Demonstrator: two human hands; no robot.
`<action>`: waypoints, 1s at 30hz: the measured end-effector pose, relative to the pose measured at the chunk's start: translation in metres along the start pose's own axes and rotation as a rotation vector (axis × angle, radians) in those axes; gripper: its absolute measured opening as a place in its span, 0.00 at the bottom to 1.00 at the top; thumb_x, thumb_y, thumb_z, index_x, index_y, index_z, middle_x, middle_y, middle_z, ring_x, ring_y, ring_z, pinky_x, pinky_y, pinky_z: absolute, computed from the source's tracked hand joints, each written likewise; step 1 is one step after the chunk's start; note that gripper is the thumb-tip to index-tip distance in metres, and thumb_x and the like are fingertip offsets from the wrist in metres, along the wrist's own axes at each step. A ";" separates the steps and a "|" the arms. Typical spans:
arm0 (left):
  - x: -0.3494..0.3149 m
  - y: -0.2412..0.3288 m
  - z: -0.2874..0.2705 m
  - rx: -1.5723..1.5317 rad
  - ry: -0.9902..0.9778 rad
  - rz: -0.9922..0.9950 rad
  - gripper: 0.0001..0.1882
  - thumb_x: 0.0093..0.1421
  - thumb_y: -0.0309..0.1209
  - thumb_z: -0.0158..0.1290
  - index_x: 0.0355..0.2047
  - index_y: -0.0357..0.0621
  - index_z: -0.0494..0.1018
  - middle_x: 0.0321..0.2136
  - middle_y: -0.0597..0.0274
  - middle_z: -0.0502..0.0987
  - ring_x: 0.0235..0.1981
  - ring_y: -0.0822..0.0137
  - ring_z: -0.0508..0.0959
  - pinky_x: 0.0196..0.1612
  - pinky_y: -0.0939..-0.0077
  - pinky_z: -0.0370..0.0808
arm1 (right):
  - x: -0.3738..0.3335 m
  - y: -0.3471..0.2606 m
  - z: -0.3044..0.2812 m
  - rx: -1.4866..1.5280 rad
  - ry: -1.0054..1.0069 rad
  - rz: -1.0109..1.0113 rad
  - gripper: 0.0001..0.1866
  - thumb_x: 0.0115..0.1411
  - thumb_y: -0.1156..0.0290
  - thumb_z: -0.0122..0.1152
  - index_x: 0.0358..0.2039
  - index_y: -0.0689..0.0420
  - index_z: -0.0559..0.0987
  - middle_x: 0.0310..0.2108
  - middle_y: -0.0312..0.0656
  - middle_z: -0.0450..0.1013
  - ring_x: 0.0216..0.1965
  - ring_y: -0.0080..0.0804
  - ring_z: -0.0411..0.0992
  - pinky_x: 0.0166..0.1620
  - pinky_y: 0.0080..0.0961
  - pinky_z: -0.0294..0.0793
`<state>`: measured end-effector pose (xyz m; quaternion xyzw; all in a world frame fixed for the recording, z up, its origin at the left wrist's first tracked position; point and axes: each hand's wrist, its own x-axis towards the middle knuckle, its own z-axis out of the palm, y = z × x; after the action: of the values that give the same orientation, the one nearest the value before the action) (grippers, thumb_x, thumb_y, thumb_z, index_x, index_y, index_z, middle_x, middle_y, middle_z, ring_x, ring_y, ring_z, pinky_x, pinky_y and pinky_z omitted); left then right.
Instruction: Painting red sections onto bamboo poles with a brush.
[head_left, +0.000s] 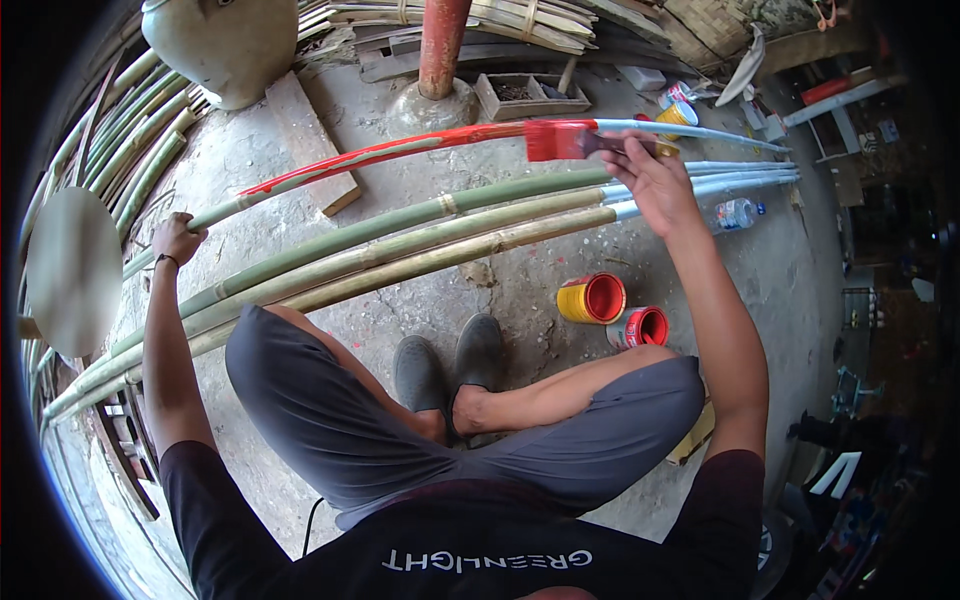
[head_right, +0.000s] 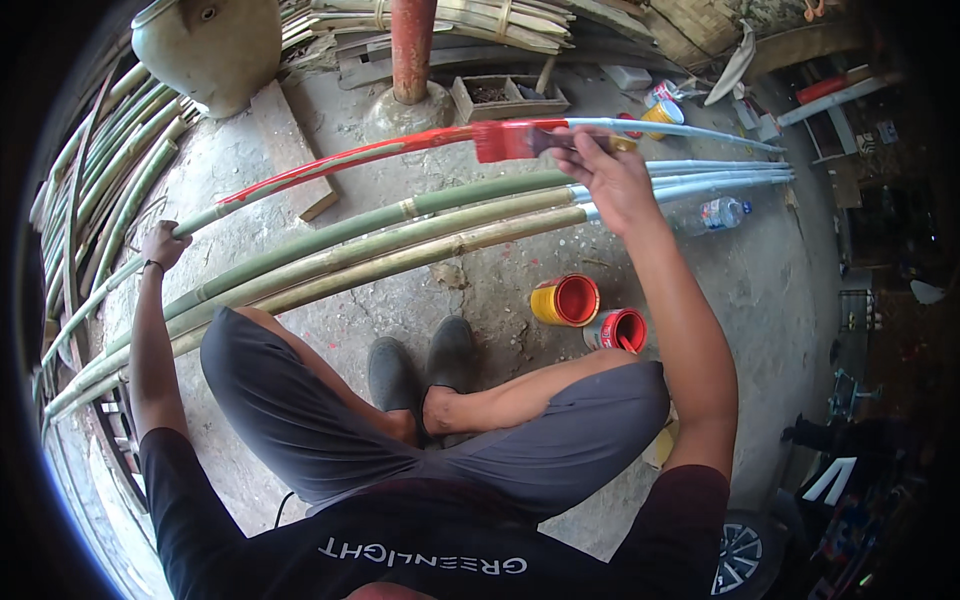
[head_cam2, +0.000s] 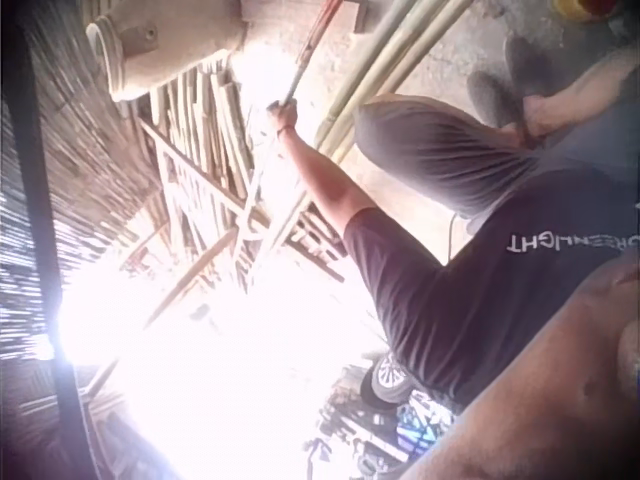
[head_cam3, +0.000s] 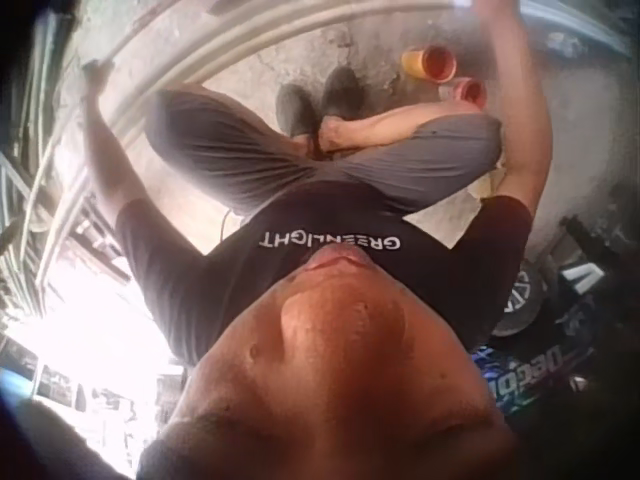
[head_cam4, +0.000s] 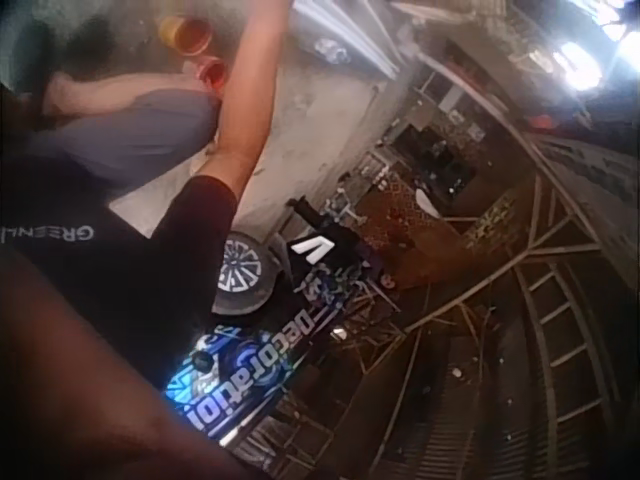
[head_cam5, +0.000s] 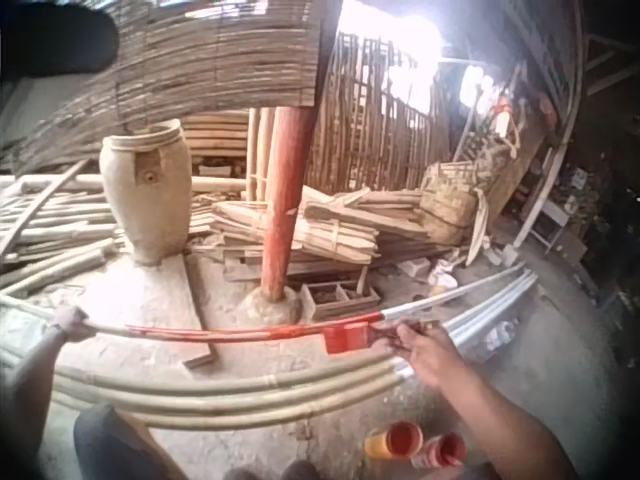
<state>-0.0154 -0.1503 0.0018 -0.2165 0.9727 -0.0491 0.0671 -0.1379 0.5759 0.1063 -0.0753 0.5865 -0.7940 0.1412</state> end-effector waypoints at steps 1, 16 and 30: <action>-0.002 0.003 -0.003 0.002 -0.008 -0.012 0.22 0.49 0.49 0.61 0.40 0.51 0.81 0.38 0.54 0.82 0.40 0.54 0.81 0.44 0.63 0.78 | 0.023 0.010 0.020 -0.032 -0.018 0.004 0.07 0.65 0.72 0.60 0.42 0.59 0.78 0.45 0.47 0.78 0.41 0.34 0.79 0.45 0.27 0.81; -0.007 0.011 -0.009 -0.039 -0.006 -0.030 0.17 0.49 0.46 0.61 0.36 0.54 0.82 0.35 0.58 0.82 0.38 0.57 0.81 0.43 0.63 0.77 | 0.050 0.108 0.113 -1.165 0.433 -0.565 0.07 0.61 0.68 0.61 0.38 0.55 0.81 0.34 0.45 0.80 0.33 0.42 0.79 0.38 0.34 0.77; -0.019 0.020 -0.021 -0.009 0.012 0.000 0.17 0.51 0.46 0.58 0.37 0.54 0.82 0.37 0.58 0.82 0.42 0.59 0.81 0.46 0.64 0.77 | 0.054 0.115 0.174 -0.970 0.609 -0.525 0.07 0.61 0.70 0.63 0.36 0.59 0.81 0.29 0.46 0.79 0.30 0.39 0.79 0.35 0.30 0.77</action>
<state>-0.0097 -0.1227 0.0224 -0.2166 0.9733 -0.0460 0.0605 -0.1237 0.3700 0.0469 -0.0427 0.8558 -0.4318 -0.2817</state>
